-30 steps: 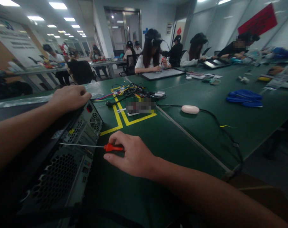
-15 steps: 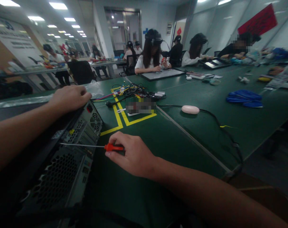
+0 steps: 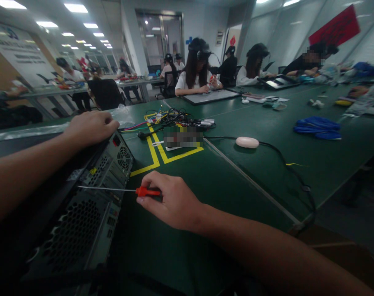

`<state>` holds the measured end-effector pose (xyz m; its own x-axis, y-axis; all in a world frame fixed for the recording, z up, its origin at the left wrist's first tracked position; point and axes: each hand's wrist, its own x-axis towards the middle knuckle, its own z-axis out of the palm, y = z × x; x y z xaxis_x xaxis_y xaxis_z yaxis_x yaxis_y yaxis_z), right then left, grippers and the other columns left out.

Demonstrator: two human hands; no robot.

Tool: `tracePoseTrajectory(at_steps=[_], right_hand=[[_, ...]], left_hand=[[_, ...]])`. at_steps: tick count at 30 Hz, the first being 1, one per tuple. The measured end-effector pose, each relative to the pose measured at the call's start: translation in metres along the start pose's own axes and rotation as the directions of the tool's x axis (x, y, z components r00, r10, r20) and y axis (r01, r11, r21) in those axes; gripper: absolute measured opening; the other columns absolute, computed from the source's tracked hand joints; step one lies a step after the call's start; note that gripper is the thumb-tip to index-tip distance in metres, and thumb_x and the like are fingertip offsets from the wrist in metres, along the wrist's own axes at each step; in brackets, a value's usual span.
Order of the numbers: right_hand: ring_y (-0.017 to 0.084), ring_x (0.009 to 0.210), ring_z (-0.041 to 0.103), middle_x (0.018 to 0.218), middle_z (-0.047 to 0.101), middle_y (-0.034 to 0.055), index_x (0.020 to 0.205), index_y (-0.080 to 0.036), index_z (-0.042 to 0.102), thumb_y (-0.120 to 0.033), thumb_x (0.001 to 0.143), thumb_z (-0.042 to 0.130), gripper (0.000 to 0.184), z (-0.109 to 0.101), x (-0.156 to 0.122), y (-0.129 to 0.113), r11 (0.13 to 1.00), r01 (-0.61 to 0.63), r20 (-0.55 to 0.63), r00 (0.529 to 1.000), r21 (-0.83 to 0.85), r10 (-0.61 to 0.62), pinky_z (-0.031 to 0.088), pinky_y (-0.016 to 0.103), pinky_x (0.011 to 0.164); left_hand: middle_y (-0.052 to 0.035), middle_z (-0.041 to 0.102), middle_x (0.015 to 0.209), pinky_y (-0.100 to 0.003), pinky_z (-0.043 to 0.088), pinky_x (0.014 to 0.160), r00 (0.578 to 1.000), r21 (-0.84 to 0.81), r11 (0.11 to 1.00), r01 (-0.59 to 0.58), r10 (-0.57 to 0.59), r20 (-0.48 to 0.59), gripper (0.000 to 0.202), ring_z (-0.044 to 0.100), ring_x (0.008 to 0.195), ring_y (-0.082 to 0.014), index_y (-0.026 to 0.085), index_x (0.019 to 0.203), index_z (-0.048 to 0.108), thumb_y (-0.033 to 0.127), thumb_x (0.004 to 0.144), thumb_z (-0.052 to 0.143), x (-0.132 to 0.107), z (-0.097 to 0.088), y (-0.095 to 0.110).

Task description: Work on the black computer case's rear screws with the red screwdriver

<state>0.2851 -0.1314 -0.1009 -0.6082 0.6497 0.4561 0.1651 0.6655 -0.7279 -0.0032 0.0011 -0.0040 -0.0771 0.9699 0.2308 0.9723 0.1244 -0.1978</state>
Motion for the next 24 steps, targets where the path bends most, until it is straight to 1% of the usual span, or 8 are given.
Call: tracePoseTrajectory(at_steps=[10,19,24], right_hand=[[0.017,0.084,0.066,0.099,0.071,0.0014,0.106,-0.022,0.061,-0.034,0.100,0.070,0.016,-0.0004,0.0004,0.0001,1.000,0.001,-0.001,1.000,0.005,-0.001,0.048,0.029,0.075],[0.016,0.083,0.066,0.098,0.072,0.0013,0.105,-0.022,0.062,-0.036,0.100,0.070,0.017,-0.0002,0.0002,-0.0022,1.000,-0.008,0.000,1.000,0.008,0.008,0.047,0.028,0.075],[0.016,0.086,0.067,0.100,0.073,0.0024,0.106,-0.021,0.064,-0.038,0.101,0.069,0.018,-0.0012,0.0007,-0.0047,1.000,-0.026,0.004,1.000,0.002,0.026,0.048,0.029,0.077]], left_hand=[[-0.0266,0.072,0.123,-0.053,0.054,0.091,1.000,0.036,0.999,-0.026,0.026,0.007,0.070,0.068,0.115,-0.0434,0.010,0.119,0.072,0.053,0.095,0.022,-0.0018,-0.0026,0.0028],[-0.0255,0.072,0.124,-0.053,0.054,0.093,1.000,0.003,1.000,-0.015,0.015,-0.006,0.070,0.068,0.113,-0.0420,0.011,0.122,0.073,0.055,0.095,0.026,0.0006,0.0007,-0.0002],[-0.0247,0.072,0.124,-0.051,0.054,0.094,1.000,0.019,1.000,-0.009,0.009,-0.003,0.067,0.068,0.116,-0.0410,0.012,0.120,0.071,0.055,0.095,0.026,-0.0011,-0.0015,0.0013]])
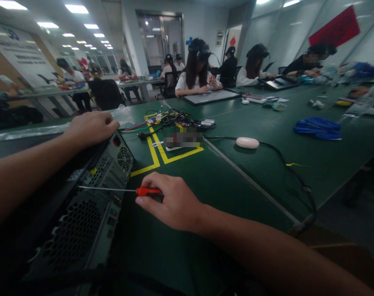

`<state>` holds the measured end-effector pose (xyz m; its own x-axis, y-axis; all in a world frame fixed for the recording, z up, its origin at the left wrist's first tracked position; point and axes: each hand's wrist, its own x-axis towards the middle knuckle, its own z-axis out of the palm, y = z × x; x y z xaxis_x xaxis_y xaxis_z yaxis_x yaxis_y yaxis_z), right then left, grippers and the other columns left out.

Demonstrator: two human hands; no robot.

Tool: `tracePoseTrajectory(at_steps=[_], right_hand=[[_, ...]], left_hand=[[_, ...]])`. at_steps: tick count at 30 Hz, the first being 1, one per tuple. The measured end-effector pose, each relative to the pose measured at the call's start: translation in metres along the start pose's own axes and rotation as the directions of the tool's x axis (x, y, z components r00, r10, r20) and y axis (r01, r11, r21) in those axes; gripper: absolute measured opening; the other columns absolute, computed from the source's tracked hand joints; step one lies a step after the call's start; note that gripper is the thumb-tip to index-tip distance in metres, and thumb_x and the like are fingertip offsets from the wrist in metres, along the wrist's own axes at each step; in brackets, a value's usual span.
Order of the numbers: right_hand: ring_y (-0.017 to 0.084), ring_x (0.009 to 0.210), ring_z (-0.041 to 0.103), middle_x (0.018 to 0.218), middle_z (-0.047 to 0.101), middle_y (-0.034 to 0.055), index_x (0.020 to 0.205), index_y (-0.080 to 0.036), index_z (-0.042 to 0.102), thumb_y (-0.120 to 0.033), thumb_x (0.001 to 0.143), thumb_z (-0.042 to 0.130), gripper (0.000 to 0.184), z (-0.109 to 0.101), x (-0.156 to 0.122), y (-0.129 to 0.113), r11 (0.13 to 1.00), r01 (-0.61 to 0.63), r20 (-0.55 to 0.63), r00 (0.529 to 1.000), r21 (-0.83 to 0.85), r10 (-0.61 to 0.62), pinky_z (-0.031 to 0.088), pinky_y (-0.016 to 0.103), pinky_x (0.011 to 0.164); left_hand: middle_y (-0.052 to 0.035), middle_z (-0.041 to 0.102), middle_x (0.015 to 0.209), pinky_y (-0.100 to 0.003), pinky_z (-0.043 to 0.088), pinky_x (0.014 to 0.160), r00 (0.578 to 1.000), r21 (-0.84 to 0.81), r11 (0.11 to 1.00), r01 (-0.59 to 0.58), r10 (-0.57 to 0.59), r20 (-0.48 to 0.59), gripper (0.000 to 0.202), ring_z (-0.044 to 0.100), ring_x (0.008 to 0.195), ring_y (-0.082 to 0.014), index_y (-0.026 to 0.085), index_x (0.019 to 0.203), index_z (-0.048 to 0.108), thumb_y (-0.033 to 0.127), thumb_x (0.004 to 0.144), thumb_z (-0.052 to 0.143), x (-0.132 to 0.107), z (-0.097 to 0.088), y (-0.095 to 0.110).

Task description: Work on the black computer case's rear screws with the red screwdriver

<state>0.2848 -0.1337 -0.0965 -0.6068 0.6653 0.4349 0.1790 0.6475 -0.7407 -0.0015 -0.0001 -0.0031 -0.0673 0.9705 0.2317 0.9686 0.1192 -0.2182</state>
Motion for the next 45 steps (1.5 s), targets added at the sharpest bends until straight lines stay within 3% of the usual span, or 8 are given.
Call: tracePoseTrajectory(at_steps=[6,13,19,26,36,45], right_hand=[[0.018,0.092,0.069,0.104,0.075,0.0048,0.106,-0.019,0.068,-0.039,0.102,0.067,0.020,-0.0007,0.0003,0.0004,1.000,0.013,-0.005,1.000,0.012,-0.013,0.050,0.030,0.081],[0.017,0.087,0.067,0.099,0.075,0.0055,0.104,-0.018,0.073,-0.040,0.107,0.062,0.024,0.0015,0.0005,0.0028,1.000,0.025,0.009,1.000,-0.016,-0.025,0.049,0.029,0.079],[0.019,0.090,0.070,0.105,0.074,0.0041,0.118,-0.021,0.063,-0.043,0.093,0.077,0.035,0.0016,-0.0011,0.0036,0.998,-0.003,0.013,1.000,0.056,0.003,0.053,0.031,0.079],[0.017,0.086,0.068,0.100,0.072,0.0026,0.105,-0.023,0.059,-0.027,0.097,0.069,0.013,0.0016,0.0001,0.0048,0.999,0.012,0.019,1.000,0.039,-0.013,0.053,0.029,0.078],[0.016,0.084,0.066,0.099,0.071,0.0023,0.106,-0.022,0.060,-0.029,0.099,0.068,0.013,0.0011,0.0007,0.0044,1.000,0.020,0.022,1.000,0.023,-0.021,0.051,0.028,0.075],[0.017,0.085,0.066,0.100,0.071,0.0027,0.106,-0.023,0.061,-0.031,0.099,0.068,0.013,0.0014,0.0000,0.0050,0.999,0.015,0.025,1.000,0.030,-0.015,0.051,0.029,0.077]], left_hand=[[-0.0257,0.072,0.126,-0.052,0.054,0.095,1.000,-0.008,1.000,0.000,0.000,0.005,0.065,0.068,0.118,-0.0426,0.012,0.119,0.072,0.054,0.096,0.027,-0.0025,-0.0027,0.0022],[-0.0249,0.072,0.127,-0.052,0.054,0.094,1.000,0.006,1.000,0.007,-0.008,0.020,0.066,0.068,0.117,-0.0410,0.013,0.120,0.071,0.054,0.096,0.025,-0.0014,-0.0021,0.0017],[-0.0254,0.072,0.125,-0.052,0.054,0.092,1.000,-0.013,1.000,-0.006,0.006,0.010,0.068,0.068,0.114,-0.0404,0.012,0.122,0.071,0.056,0.096,0.025,-0.0004,-0.0007,-0.0004],[-0.0269,0.072,0.125,-0.054,0.053,0.093,1.000,-0.031,0.999,-0.018,0.018,0.002,0.070,0.068,0.114,-0.0426,0.012,0.121,0.072,0.057,0.095,0.026,-0.0002,-0.0007,-0.0008],[-0.0226,0.073,0.125,-0.048,0.054,0.094,1.000,-0.003,1.000,-0.015,0.015,0.003,0.065,0.068,0.117,-0.0386,0.015,0.117,0.072,0.056,0.096,0.026,-0.0010,-0.0007,-0.0005],[-0.0264,0.072,0.127,-0.052,0.054,0.094,1.000,0.007,1.000,0.002,-0.002,0.020,0.067,0.068,0.118,-0.0435,0.011,0.120,0.071,0.053,0.096,0.024,-0.0028,-0.0035,0.0040]])
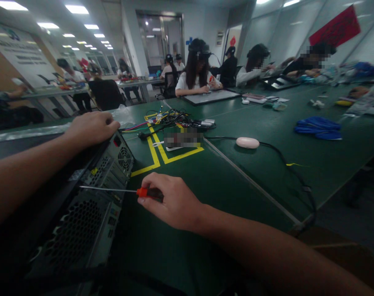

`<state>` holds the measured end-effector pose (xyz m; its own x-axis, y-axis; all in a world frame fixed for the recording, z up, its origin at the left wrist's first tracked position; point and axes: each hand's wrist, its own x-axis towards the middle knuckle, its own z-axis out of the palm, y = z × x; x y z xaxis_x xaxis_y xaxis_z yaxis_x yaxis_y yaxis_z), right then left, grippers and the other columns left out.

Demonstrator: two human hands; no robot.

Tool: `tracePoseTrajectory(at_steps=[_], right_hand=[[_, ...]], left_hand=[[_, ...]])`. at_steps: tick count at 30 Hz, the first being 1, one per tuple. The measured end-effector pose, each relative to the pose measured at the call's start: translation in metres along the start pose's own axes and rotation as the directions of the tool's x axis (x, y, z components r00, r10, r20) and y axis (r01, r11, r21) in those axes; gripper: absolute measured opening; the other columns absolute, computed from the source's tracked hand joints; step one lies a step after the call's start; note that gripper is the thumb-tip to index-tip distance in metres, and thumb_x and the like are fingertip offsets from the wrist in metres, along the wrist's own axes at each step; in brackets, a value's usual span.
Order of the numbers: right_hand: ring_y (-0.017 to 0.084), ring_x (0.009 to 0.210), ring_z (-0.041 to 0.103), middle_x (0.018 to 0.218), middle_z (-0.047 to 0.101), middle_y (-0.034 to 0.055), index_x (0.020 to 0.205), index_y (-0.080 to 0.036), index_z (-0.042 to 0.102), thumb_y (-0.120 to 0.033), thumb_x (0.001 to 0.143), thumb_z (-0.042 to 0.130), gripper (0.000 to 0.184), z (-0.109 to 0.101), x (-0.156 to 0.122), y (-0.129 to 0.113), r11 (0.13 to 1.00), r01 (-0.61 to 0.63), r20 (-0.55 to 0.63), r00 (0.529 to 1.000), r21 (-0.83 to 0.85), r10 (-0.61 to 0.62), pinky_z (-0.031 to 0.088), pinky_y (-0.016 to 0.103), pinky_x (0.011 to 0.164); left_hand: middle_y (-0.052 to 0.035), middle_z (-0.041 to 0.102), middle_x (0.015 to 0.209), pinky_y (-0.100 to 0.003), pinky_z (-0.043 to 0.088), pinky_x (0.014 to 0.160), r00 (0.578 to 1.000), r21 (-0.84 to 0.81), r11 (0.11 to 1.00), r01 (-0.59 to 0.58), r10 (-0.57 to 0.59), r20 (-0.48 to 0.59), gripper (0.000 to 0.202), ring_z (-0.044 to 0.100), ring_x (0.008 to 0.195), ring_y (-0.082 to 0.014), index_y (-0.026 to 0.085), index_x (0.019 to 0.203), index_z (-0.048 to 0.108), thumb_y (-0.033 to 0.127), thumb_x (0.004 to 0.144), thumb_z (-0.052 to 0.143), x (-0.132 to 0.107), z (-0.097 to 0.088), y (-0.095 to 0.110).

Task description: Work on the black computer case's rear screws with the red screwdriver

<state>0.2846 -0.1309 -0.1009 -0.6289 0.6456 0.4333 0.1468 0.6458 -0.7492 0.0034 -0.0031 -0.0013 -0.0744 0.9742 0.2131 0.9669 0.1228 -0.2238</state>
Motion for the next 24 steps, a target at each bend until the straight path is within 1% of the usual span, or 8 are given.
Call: tracePoseTrajectory(at_steps=[6,10,16,21,24], right_hand=[[0.017,0.086,0.067,0.100,0.071,0.0024,0.106,-0.023,0.060,-0.031,0.099,0.068,0.013,0.0000,0.0002,-0.0005,1.000,-0.006,0.004,1.000,0.005,0.006,0.051,0.030,0.077],[0.016,0.085,0.065,0.100,0.071,0.0021,0.106,-0.023,0.060,-0.031,0.099,0.068,0.013,-0.0006,0.0003,-0.0011,1.000,-0.004,0.003,1.000,-0.013,0.004,0.050,0.029,0.076],[0.016,0.083,0.065,0.098,0.070,0.0018,0.106,-0.022,0.060,-0.031,0.099,0.068,0.014,0.0001,-0.0004,-0.0001,1.000,0.009,-0.009,1.000,-0.005,-0.009,0.048,0.028,0.075],[0.016,0.083,0.065,0.099,0.070,0.0017,0.105,-0.023,0.060,-0.031,0.099,0.068,0.013,-0.0005,-0.0005,-0.0009,1.000,0.008,-0.012,1.000,-0.005,-0.008,0.049,0.028,0.074],[0.016,0.084,0.066,0.099,0.070,0.0022,0.106,-0.022,0.060,-0.030,0.099,0.068,0.013,-0.0008,0.0000,-0.0013,1.000,0.011,-0.008,1.000,0.009,-0.011,0.050,0.028,0.075]], left_hand=[[-0.0232,0.073,0.125,-0.051,0.054,0.096,1.000,0.000,1.000,0.020,-0.020,-0.005,0.068,0.068,0.118,-0.0401,0.013,0.123,0.072,0.055,0.096,0.026,0.0000,0.0006,-0.0002],[-0.0253,0.072,0.124,-0.052,0.053,0.095,1.000,-0.005,1.000,-0.012,0.012,-0.008,0.069,0.068,0.117,-0.0417,0.012,0.122,0.071,0.056,0.095,0.024,0.0007,0.0010,-0.0019],[-0.0257,0.072,0.126,-0.053,0.053,0.093,1.000,-0.008,1.000,-0.002,0.002,-0.006,0.068,0.068,0.117,-0.0430,0.013,0.119,0.071,0.057,0.095,0.024,0.0014,0.0007,-0.0025],[-0.0271,0.072,0.124,-0.053,0.053,0.093,1.000,-0.011,1.000,-0.025,0.025,-0.006,0.068,0.068,0.116,-0.0434,0.011,0.119,0.071,0.055,0.095,0.024,0.0022,0.0014,-0.0034],[-0.0266,0.072,0.124,-0.052,0.053,0.093,1.000,-0.008,1.000,-0.020,0.020,0.000,0.069,0.068,0.117,-0.0430,0.011,0.120,0.071,0.055,0.095,0.024,0.0025,0.0014,-0.0032]])
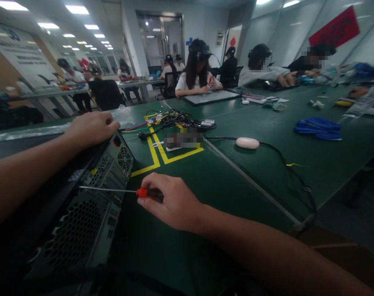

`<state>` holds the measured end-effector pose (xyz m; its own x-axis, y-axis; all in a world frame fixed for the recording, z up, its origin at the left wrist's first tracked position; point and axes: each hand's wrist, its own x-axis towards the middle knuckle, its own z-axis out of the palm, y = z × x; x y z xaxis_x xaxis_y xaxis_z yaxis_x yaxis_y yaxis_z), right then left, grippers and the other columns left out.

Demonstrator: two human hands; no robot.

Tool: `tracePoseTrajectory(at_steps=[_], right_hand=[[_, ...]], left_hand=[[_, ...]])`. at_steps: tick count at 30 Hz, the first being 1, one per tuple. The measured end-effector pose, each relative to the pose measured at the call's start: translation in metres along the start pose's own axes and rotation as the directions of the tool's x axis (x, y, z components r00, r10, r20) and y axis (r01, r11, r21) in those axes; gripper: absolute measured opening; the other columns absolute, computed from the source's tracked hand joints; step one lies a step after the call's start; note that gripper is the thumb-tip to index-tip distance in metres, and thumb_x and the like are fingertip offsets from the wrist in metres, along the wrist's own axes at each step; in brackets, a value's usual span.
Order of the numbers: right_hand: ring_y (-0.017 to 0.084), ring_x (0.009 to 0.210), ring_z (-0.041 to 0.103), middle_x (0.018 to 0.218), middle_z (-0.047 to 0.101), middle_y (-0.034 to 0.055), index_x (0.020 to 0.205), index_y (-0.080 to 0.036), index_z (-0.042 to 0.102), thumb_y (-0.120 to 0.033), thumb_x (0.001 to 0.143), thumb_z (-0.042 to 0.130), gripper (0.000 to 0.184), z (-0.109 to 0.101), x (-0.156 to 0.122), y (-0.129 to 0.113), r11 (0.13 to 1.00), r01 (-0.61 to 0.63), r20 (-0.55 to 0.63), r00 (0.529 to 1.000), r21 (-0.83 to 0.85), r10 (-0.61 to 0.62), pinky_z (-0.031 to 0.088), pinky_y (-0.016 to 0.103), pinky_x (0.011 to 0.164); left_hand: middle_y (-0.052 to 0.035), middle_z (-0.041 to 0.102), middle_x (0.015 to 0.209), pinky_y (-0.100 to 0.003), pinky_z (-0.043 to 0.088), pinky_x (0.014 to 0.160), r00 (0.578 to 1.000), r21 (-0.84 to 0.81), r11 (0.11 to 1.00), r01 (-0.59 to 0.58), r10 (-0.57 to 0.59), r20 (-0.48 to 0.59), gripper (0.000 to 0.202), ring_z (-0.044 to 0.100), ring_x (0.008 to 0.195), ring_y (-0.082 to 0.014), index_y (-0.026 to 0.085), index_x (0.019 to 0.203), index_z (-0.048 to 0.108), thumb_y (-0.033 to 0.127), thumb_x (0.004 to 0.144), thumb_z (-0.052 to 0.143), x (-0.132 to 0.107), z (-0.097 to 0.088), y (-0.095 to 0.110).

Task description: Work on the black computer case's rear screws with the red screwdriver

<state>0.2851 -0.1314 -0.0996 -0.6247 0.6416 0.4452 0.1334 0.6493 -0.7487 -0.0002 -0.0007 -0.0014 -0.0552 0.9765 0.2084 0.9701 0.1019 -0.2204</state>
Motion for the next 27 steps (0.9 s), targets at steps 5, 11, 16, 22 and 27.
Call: tracePoseTrajectory(at_steps=[5,11,16,22,27], right_hand=[[0.016,0.084,0.066,0.098,0.071,0.0023,0.105,-0.022,0.061,-0.031,0.099,0.069,0.014,0.0015,-0.0001,0.0007,1.000,0.005,-0.008,1.000,-0.003,-0.005,0.050,0.028,0.076],[0.017,0.086,0.066,0.100,0.073,0.0033,0.107,-0.021,0.065,-0.036,0.100,0.070,0.018,0.0014,-0.0005,0.0014,0.999,0.018,-0.039,0.999,-0.032,-0.020,0.049,0.029,0.078],[0.018,0.091,0.069,0.102,0.075,0.0062,0.106,-0.018,0.071,-0.040,0.104,0.065,0.022,0.0015,0.0001,0.0020,0.998,0.027,-0.051,0.998,-0.057,-0.030,0.050,0.031,0.083],[0.019,0.091,0.070,0.105,0.075,0.0056,0.116,-0.019,0.067,-0.043,0.101,0.069,0.028,0.0031,-0.0010,0.0015,0.999,0.014,-0.040,0.999,-0.030,-0.015,0.051,0.032,0.082],[0.018,0.083,0.066,0.099,0.072,0.0018,0.114,-0.023,0.061,-0.034,0.095,0.072,0.024,0.0026,-0.0015,0.0013,0.998,-0.007,-0.030,1.000,-0.058,0.005,0.049,0.029,0.075]], left_hand=[[-0.0271,0.072,0.126,-0.054,0.054,0.093,1.000,-0.002,1.000,0.005,-0.005,0.004,0.070,0.068,0.117,-0.0440,0.010,0.121,0.072,0.055,0.095,0.024,-0.0003,-0.0002,0.0011],[-0.0264,0.072,0.125,-0.055,0.053,0.095,1.000,-0.008,1.000,0.005,-0.005,-0.011,0.069,0.068,0.118,-0.0442,0.011,0.120,0.072,0.055,0.094,0.026,-0.0004,0.0012,0.0001],[-0.0260,0.072,0.125,-0.054,0.054,0.094,1.000,0.002,1.000,0.013,-0.013,-0.003,0.070,0.068,0.118,-0.0446,0.011,0.120,0.070,0.056,0.094,0.024,-0.0007,0.0001,0.0013],[-0.0264,0.072,0.125,-0.053,0.054,0.093,1.000,0.006,1.000,0.018,-0.018,0.001,0.070,0.068,0.116,-0.0429,0.011,0.121,0.071,0.054,0.094,0.023,-0.0007,-0.0007,0.0018],[-0.0267,0.073,0.123,-0.054,0.054,0.092,1.000,-0.004,1.000,-0.003,0.003,-0.007,0.071,0.068,0.115,-0.0436,0.010,0.121,0.073,0.055,0.094,0.025,0.0011,0.0013,-0.0010]])
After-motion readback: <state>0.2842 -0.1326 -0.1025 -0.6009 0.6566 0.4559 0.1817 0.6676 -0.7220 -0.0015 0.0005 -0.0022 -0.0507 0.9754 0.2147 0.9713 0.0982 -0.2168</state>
